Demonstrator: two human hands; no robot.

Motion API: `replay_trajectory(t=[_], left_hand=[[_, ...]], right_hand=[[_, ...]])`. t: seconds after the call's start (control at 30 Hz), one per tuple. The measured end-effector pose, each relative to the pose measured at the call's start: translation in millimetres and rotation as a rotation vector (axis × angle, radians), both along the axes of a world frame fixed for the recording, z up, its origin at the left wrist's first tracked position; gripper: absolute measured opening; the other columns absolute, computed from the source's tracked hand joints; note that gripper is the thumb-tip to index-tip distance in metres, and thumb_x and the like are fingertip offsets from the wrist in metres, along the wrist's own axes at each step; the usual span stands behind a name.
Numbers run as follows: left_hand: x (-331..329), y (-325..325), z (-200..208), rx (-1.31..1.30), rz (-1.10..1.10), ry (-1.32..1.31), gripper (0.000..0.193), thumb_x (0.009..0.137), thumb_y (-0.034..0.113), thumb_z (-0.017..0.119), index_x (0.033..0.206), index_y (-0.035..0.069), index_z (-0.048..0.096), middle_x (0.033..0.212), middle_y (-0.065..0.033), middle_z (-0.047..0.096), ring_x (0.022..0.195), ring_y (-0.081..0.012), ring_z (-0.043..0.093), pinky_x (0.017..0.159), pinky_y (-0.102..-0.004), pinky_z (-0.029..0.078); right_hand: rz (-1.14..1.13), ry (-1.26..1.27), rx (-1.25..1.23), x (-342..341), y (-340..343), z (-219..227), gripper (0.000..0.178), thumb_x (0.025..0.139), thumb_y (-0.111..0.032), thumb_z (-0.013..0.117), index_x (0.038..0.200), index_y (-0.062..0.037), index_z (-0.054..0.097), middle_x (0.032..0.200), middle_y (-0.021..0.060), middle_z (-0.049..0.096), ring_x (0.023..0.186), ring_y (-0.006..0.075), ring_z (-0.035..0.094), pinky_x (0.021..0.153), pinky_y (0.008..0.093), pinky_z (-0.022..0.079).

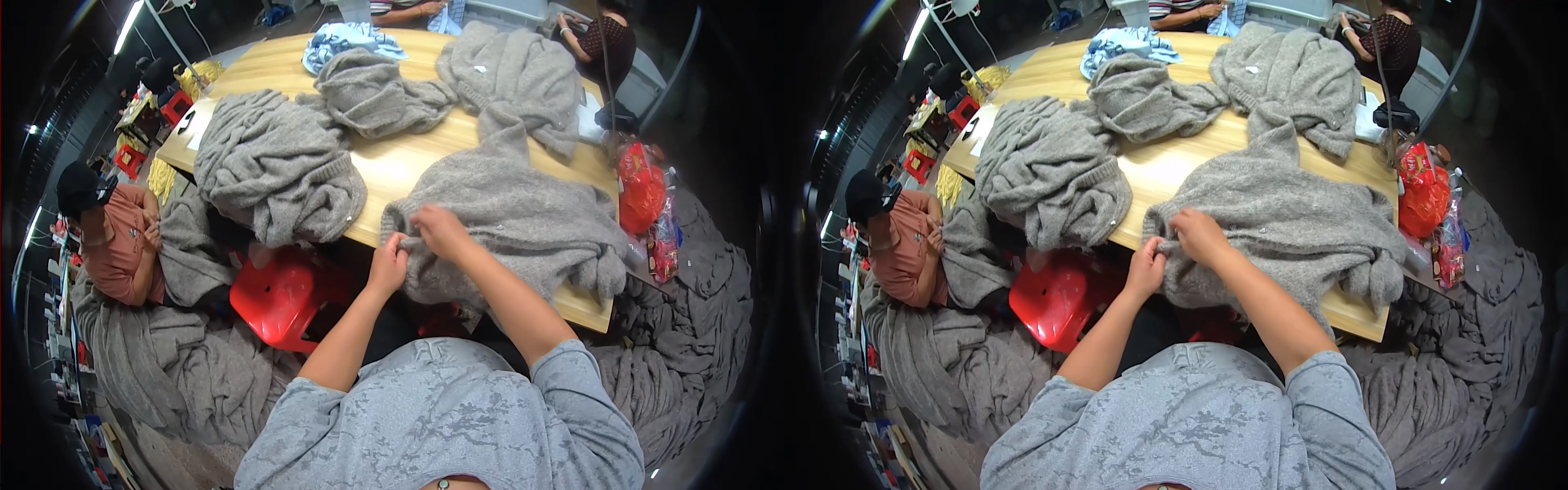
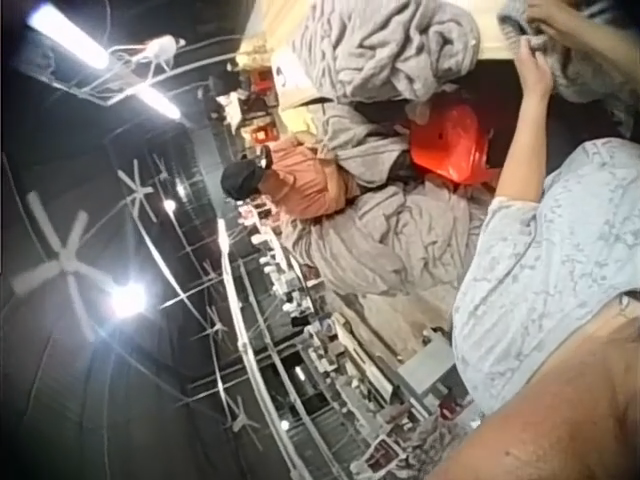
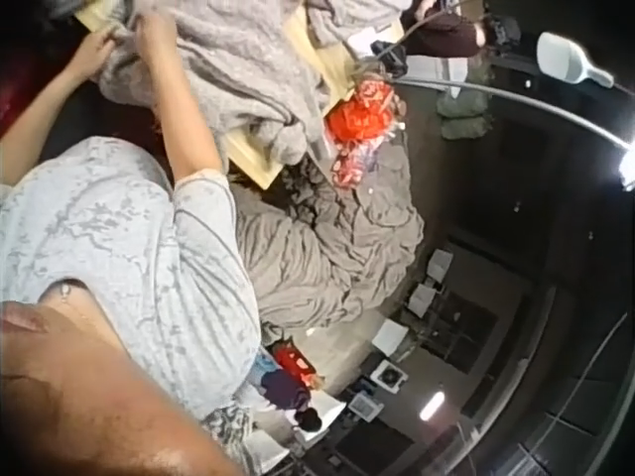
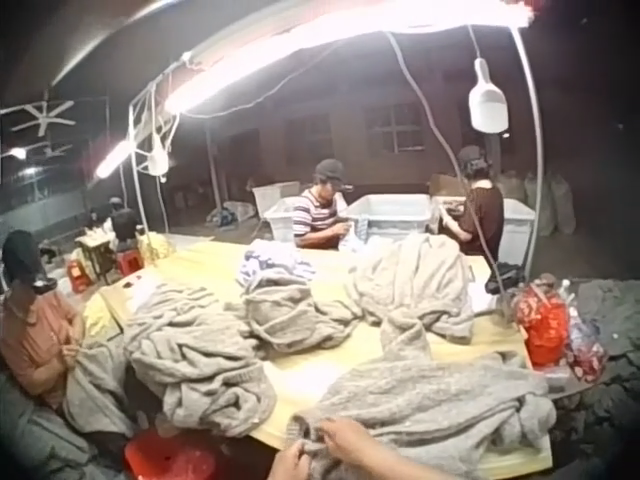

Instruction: Inspecting grey fabric garments for loose threads or defects and folding them.

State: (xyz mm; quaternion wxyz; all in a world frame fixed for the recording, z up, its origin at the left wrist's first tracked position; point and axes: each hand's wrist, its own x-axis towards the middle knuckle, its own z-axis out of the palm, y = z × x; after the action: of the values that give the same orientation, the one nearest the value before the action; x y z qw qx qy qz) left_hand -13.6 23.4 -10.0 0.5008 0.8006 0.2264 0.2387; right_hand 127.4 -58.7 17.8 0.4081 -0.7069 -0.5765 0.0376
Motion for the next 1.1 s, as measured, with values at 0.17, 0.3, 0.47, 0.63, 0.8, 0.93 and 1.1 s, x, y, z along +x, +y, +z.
replay_trajectory(t=[0.17, 0.3, 0.47, 0.63, 0.8, 0.93, 1.1], left_hand=[[4.7, -2.0, 1.6, 0.199, 0.021, 0.018, 0.012, 0.076, 0.005, 0.053, 0.088, 0.001, 0.055, 0.078, -0.0219, 0.058, 0.075, -0.0375, 0.058, 0.064, -0.0393, 0.045], [8.0, 0.1, -1.6, 0.175, 0.034, 0.097, 0.014, 0.075, 0.004, 0.055, 0.088, 0.0, 0.055, 0.081, -0.021, 0.059, 0.077, -0.0382, 0.058, 0.066, -0.0399, 0.046], [17.1, 7.9, -4.9, 0.237, 0.074, -0.036, 0.015, 0.073, 0.001, 0.054, 0.088, -0.001, 0.054, 0.085, -0.0198, 0.058, 0.082, -0.0368, 0.056, 0.071, -0.0385, 0.045], [23.9, 16.7, -10.0, 0.303, 0.132, -0.114, 0.015, 0.071, -0.001, 0.054, 0.086, 0.0, 0.054, 0.086, -0.0174, 0.056, 0.083, -0.0348, 0.055, 0.073, -0.0377, 0.044], [29.3, 19.1, -18.0, 0.385, 0.16, -0.278, 0.021, 0.069, -0.003, 0.054, 0.089, 0.0, 0.052, 0.088, -0.0163, 0.055, 0.084, -0.0335, 0.054, 0.073, -0.0383, 0.044], [28.7, 20.0, -17.7, 0.171, 0.122, -0.165, 0.022, 0.071, -0.002, 0.057, 0.092, 0.0, 0.053, 0.081, -0.012, 0.058, 0.073, -0.025, 0.057, 0.068, -0.0322, 0.046], [26.7, 23.7, -17.6, -0.004, 0.125, -0.16, 0.017, 0.073, 0.003, 0.061, 0.088, 0.001, 0.055, 0.069, -0.0052, 0.059, 0.06, -0.0117, 0.054, 0.058, -0.025, 0.044]], right_hand=[[0.127, -0.043, -0.221, 13.0, 21.6, -9.4, 0.014, 0.074, -0.006, 0.056, 0.085, -0.0053, 0.064, 0.084, 0.0145, 0.056, 0.083, 0.0334, 0.055, 0.072, 0.04, 0.045], [0.15, -0.076, -0.377, 21.2, 35.3, -10.9, 0.013, 0.071, -0.007, 0.058, 0.082, -0.0044, 0.065, 0.082, 0.016, 0.061, 0.081, 0.0336, 0.058, 0.072, 0.0397, 0.046], [0.163, -0.154, -0.514, 26.5, 48.3, -4.2, 0.011, 0.066, -0.007, 0.06, 0.075, -0.0039, 0.065, 0.076, 0.0174, 0.062, 0.072, 0.0352, 0.059, 0.065, 0.0402, 0.047], [-0.11, 0.673, -0.624, 34.1, 48.4, 7.0, 0.011, 0.065, -0.013, 0.065, 0.063, -0.0023, 0.063, 0.055, 0.0088, 0.056, 0.042, 0.0181, 0.049, 0.04, 0.0302, 0.038], [-0.169, 0.875, -0.596, 29.0, 48.0, 7.4, 0.016, 0.068, -0.014, 0.064, 0.059, -0.0019, 0.058, 0.054, 0.0051, 0.052, 0.042, 0.013, 0.045, 0.036, 0.0267, 0.033], [-0.22, 0.983, -0.671, 27.6, 54.7, 4.2, 0.015, 0.069, -0.012, 0.061, 0.06, -0.001, 0.056, 0.054, 0.0058, 0.051, 0.042, 0.0143, 0.045, 0.036, 0.0278, 0.034], [-0.143, 0.838, -0.649, 22.7, 47.7, 3.6, 0.018, 0.073, -0.016, 0.057, 0.066, 0.0012, 0.055, 0.056, 0.0085, 0.051, 0.041, 0.0175, 0.046, 0.036, 0.0308, 0.036]])
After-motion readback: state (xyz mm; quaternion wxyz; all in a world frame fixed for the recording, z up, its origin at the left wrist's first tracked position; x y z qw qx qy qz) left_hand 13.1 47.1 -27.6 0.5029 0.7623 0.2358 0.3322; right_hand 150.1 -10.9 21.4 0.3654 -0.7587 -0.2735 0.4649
